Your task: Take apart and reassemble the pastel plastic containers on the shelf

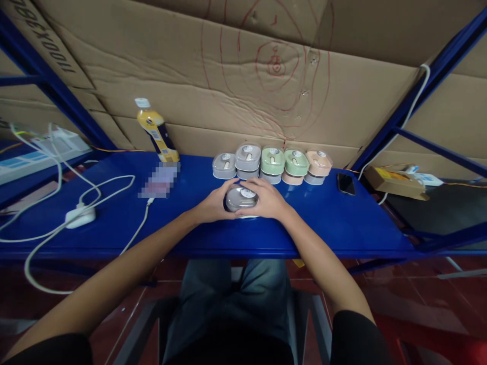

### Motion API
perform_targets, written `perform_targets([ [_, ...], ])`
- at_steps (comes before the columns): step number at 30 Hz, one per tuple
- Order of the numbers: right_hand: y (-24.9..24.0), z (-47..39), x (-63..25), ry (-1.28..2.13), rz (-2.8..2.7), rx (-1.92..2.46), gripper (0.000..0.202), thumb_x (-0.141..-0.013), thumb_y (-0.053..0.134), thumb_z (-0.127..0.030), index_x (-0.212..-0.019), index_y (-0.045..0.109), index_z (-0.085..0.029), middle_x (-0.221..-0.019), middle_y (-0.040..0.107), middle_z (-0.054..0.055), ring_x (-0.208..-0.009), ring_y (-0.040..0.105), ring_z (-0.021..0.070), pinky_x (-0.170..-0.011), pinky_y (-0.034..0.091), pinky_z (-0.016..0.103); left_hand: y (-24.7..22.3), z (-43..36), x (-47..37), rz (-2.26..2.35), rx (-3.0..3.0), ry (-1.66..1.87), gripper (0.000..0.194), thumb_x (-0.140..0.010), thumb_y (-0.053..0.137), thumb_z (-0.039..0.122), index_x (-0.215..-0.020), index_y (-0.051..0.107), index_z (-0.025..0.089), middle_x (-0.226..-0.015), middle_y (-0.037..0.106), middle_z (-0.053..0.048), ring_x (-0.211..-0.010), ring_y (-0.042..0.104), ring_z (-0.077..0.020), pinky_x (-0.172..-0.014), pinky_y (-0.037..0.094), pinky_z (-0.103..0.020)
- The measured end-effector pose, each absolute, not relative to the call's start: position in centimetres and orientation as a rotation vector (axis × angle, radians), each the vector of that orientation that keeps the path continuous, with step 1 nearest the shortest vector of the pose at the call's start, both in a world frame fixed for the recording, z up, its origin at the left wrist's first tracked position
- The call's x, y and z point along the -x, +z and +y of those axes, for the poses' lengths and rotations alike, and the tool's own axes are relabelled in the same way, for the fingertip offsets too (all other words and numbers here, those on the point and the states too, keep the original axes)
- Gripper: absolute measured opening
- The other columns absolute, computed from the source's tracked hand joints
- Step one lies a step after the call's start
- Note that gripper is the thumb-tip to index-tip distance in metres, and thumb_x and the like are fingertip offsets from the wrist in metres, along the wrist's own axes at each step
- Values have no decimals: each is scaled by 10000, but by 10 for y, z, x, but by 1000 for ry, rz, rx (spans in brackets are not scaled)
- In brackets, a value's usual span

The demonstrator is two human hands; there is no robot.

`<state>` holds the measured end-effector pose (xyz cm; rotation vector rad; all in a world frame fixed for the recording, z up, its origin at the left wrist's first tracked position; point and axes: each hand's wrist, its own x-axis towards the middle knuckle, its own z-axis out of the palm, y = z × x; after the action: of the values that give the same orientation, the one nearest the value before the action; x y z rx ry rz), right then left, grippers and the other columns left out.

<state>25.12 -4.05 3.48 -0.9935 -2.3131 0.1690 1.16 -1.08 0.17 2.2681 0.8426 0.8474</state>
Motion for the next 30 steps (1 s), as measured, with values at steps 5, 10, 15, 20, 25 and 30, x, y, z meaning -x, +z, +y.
perform_targets([
  [5,38,-43,-252,143,-2344,1071,913,-729,881,-684,-1468,651,-201,-1400,655,169,-1260,675,374,-1093,553,553,-1,-12,-13,872,-2281,829,1230,-657,910,428,-1666,251,187,-1614,511,-210,-1477,523,-440,-1204,454,-598],
  [10,43,-44,-250,145,-2359,1086,906,-710,907,-662,-1465,657,-228,-1367,674,142,-1235,683,375,-1085,560,556,-3,-15,-15,848,-2349,846,1224,-680,894,413,-1673,224,165,-1680,415,-234,-1537,449,-442,-1257,398,-598],
  [15,47,-46,-248,131,-2377,1113,922,-699,908,-677,-1461,664,-218,-1355,681,144,-1224,680,386,-1066,570,557,-2,-19,-18,853,-2406,828,1191,-704,874,386,-1676,219,180,-1687,393,-229,-1556,414,-452,-1264,395,-604],
  [20,43,-45,-250,140,-2396,1129,898,-726,872,-708,-1466,656,-248,-1343,680,136,-1215,677,387,-1042,574,563,-3,-17,-18,828,-2410,815,1196,-702,896,413,-1666,232,171,-1674,399,-240,-1551,419,-451,-1262,392,-608],
  [25,28,-42,-251,155,-2374,1045,943,-728,820,-793,-1451,645,-214,-1352,670,162,-1229,664,387,-1056,562,564,-8,-13,-15,776,-2423,799,1159,-690,920,470,-1632,305,190,-1612,489,-215,-1492,492,-430,-1234,427,-602],
  [30,23,-39,-253,178,-2126,967,650,-999,535,-716,-1455,597,-258,-1405,641,141,-1336,613,332,-1160,507,545,-1,-20,-7,918,-2462,978,1004,-679,895,387,-1550,428,211,-1532,577,-165,-1419,567,-398,-1227,449,-572],
])
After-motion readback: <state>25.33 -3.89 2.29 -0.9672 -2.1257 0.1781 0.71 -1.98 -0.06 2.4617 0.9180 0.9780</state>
